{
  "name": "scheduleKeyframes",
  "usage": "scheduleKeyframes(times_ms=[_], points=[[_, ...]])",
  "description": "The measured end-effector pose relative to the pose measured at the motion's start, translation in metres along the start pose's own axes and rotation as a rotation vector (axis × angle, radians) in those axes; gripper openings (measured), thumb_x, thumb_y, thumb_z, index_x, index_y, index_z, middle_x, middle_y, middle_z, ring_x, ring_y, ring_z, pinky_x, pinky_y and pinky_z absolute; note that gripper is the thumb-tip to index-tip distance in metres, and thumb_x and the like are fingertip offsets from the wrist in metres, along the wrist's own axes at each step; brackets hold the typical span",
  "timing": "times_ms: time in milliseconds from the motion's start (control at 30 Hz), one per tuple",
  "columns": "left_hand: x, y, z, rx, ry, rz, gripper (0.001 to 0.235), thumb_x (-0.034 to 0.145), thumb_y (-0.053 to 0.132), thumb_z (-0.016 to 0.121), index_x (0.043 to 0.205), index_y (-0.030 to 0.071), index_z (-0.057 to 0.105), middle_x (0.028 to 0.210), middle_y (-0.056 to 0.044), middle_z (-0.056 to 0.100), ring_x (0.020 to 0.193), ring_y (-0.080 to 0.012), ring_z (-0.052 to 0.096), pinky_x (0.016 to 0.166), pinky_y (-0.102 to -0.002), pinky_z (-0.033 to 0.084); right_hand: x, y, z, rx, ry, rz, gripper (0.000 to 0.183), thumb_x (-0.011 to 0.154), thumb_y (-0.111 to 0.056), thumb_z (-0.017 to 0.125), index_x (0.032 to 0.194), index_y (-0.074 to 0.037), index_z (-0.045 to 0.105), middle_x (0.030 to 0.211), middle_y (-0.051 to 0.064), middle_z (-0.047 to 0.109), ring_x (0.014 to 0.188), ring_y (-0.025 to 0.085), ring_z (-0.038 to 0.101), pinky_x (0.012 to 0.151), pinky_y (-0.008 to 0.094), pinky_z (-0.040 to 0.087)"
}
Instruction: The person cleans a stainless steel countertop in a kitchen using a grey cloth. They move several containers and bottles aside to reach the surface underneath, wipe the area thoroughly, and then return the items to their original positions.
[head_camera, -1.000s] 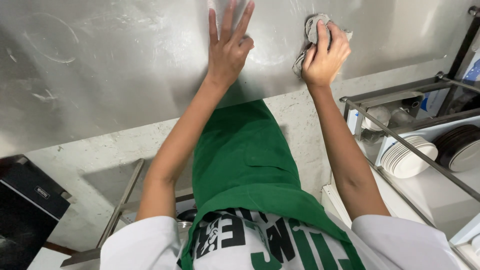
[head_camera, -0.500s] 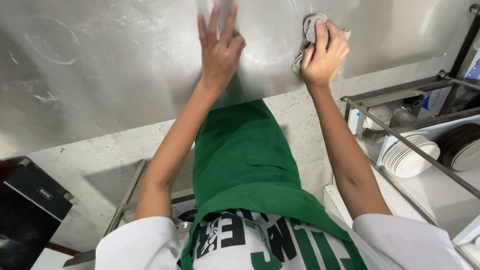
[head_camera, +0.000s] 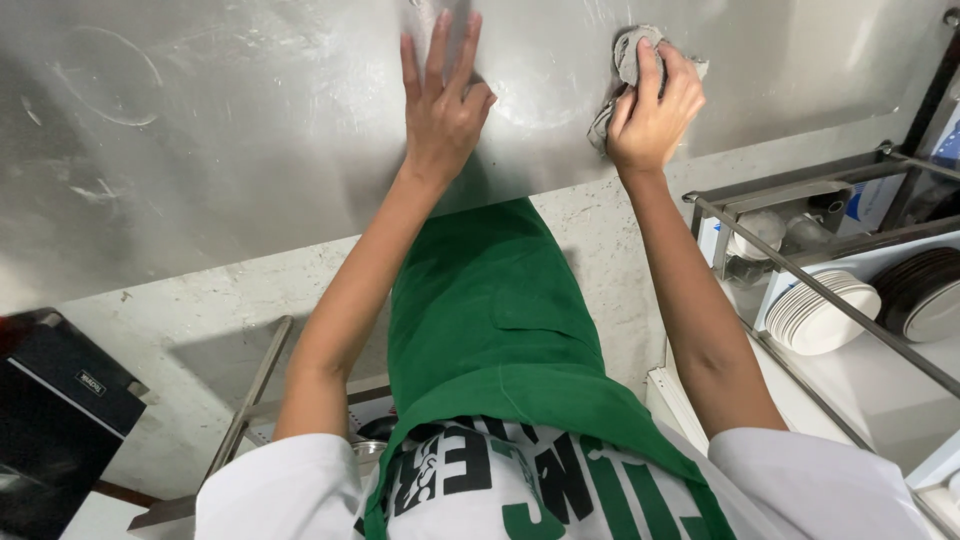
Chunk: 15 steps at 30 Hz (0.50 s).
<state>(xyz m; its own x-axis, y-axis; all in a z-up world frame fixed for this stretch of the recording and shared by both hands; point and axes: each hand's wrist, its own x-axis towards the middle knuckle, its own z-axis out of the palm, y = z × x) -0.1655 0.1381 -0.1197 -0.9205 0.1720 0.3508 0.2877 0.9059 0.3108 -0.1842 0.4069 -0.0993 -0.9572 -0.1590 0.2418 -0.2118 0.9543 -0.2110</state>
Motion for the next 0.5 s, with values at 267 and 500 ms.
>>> scheduleKeyframes(times_ms=[267, 500], points=[[0.000, 0.000, -0.003, 0.010, 0.010, -0.020, 0.025, 0.098, 0.010, 0.081, 0.079, 0.022, 0.070, 0.169, 0.003, 0.031, 0.161, -0.0253, 0.009, 0.133, -0.055, -0.003, 0.000, 0.000, 0.000, -0.010, -0.003, 0.007, 0.057, 0.084, 0.000, 0.064, 0.139, -0.010, 0.059, 0.137, 0.012, 0.054, 0.123, 0.032, 0.052, 0.106, 0.046, 0.038], [0.000, 0.004, 0.001, 0.031, 0.012, -0.013, 0.031, 0.094, 0.002, 0.081, 0.075, 0.024, 0.069, 0.169, 0.001, 0.030, 0.161, -0.0269, 0.007, 0.133, -0.058, -0.004, -0.001, 0.001, 0.001, -0.023, -0.007, 0.008, 0.058, 0.084, 0.000, 0.065, 0.140, -0.012, 0.059, 0.136, 0.011, 0.054, 0.123, 0.031, 0.052, 0.106, 0.045, 0.037]])
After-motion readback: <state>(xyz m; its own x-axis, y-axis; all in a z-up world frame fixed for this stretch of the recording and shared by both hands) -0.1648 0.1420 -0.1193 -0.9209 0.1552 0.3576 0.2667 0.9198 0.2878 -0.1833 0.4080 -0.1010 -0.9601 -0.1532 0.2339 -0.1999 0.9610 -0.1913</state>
